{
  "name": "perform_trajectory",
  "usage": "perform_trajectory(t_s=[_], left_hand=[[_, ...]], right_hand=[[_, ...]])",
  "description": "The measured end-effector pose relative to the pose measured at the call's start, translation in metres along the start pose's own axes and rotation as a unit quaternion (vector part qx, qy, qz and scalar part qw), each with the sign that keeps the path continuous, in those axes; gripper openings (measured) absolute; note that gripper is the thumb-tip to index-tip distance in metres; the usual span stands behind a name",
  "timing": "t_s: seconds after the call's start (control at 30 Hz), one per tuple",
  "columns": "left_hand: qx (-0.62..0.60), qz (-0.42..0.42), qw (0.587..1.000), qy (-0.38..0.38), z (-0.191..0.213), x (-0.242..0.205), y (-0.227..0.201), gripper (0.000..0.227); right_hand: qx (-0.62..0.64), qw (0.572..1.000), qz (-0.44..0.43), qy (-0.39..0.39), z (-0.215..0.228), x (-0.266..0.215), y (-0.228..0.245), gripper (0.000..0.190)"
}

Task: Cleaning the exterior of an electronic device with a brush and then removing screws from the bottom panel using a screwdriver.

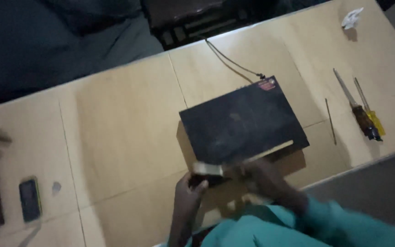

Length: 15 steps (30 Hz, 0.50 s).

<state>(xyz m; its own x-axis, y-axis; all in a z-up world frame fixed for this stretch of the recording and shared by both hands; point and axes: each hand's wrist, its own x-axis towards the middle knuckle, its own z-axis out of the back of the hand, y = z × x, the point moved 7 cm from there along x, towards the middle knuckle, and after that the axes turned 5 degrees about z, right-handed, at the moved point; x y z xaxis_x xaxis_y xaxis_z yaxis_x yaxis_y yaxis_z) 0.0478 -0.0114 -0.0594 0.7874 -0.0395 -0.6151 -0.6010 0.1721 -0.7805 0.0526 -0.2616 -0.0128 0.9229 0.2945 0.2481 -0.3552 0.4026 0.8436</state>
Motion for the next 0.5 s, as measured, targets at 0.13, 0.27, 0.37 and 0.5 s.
perform_trajectory(t_s=[0.13,0.27,0.37,0.5], left_hand=[[-0.015,0.08,0.994,0.07,-0.001,-0.026,-0.043,0.064],[-0.076,0.148,0.985,0.049,-0.003,-0.033,-0.042,0.033],[0.01,0.039,0.999,0.008,0.0,-0.012,-0.018,0.037],[0.09,-0.034,0.995,-0.003,-0.002,0.004,-0.021,0.039]], right_hand=[[-0.033,0.983,-0.181,-0.01,0.031,-0.029,0.041,0.036],[0.032,0.95,-0.311,-0.001,-0.002,-0.077,0.061,0.051],[-0.165,0.929,-0.31,-0.12,0.042,-0.102,0.024,0.025],[-0.126,0.847,-0.491,-0.158,0.025,-0.094,0.066,0.037]])
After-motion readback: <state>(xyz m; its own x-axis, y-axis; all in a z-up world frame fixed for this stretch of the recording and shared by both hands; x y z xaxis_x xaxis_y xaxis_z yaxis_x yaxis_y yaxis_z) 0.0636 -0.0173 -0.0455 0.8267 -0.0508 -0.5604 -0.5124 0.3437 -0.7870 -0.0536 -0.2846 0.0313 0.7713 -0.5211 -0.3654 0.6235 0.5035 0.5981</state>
